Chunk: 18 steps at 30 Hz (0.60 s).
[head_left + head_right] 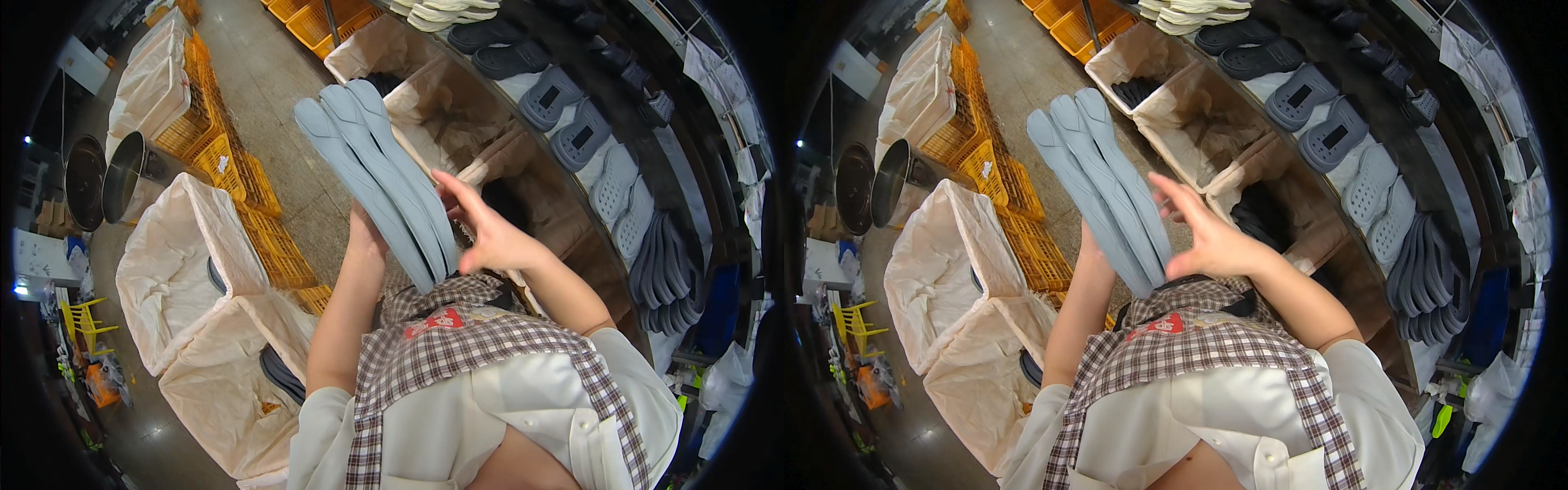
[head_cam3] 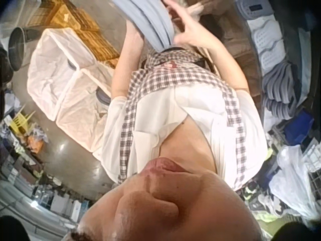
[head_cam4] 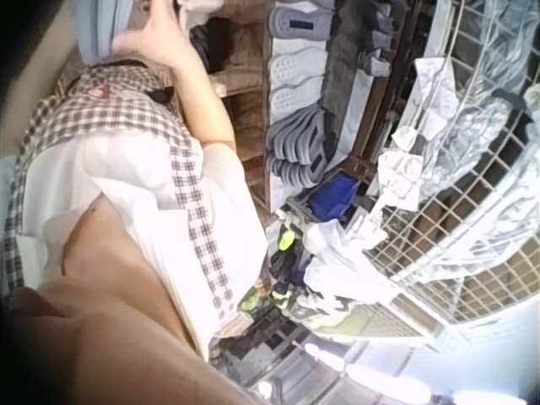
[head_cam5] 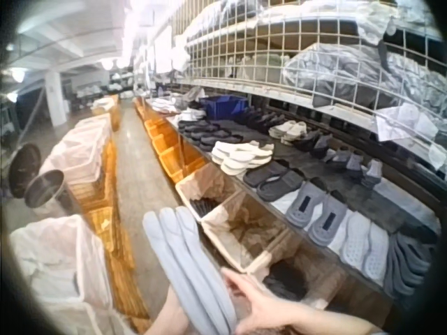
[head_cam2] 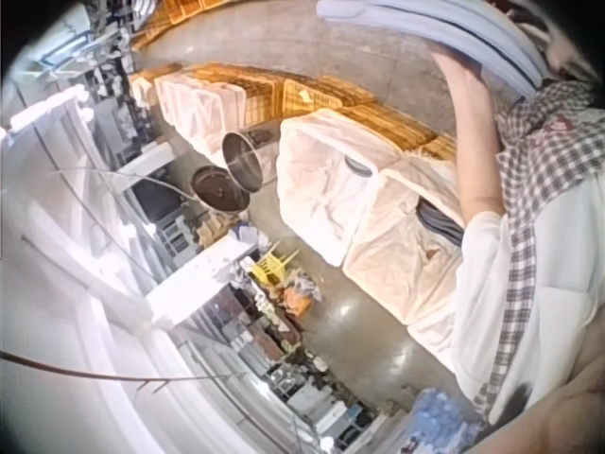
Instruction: The person picks up pairs of slippers from a shelf, turns them over to inspect the soles, and places them into white bins. They repeat this process with multiple pairs of black and gray slippers, moving them from the shelf to the bins.
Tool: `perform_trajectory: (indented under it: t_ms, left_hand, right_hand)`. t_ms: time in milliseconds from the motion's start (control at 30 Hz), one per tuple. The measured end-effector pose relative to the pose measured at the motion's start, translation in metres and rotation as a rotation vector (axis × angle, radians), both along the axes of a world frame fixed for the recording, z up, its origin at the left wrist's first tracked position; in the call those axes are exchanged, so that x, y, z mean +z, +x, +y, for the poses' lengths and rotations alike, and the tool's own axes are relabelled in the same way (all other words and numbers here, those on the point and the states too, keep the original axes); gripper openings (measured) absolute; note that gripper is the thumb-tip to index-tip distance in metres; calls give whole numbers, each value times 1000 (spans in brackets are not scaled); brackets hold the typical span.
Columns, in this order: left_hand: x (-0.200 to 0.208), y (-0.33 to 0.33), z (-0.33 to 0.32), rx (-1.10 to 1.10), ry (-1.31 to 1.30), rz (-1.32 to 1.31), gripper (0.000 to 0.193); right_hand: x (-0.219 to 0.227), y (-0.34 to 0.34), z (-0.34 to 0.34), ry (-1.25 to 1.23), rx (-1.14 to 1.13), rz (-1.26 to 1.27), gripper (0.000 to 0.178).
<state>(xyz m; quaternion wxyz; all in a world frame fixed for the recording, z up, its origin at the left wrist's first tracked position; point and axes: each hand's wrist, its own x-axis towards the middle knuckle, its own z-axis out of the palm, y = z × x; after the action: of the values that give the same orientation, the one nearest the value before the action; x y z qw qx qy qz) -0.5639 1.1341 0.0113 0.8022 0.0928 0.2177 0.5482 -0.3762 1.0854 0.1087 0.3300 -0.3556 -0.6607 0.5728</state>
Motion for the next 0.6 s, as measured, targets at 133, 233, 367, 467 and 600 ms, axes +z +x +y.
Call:
perform_trajectory:
  t_ms: [133,233,367,467,600]
  left_hand:
    - [12,0,4,-145,241,22,51]
    - [14,6,0,13,205,141,45]
    - [4,9,-11,164,368,538,50]
    - [-7,5,-10,157,461,634,53]
    - [-15,2,-10,144,581,743,54]
  right_hand:
    - [-2,-3,15,-158,-115,117,91]
    - [-6,-13,17,-149,-145,110,87]
    - [-9,-10,11,4,-107,-123,108]
    - [-13,-3,8,-36,-90,-138,110]
    - [-19,6,7,77,-116,-207,110]
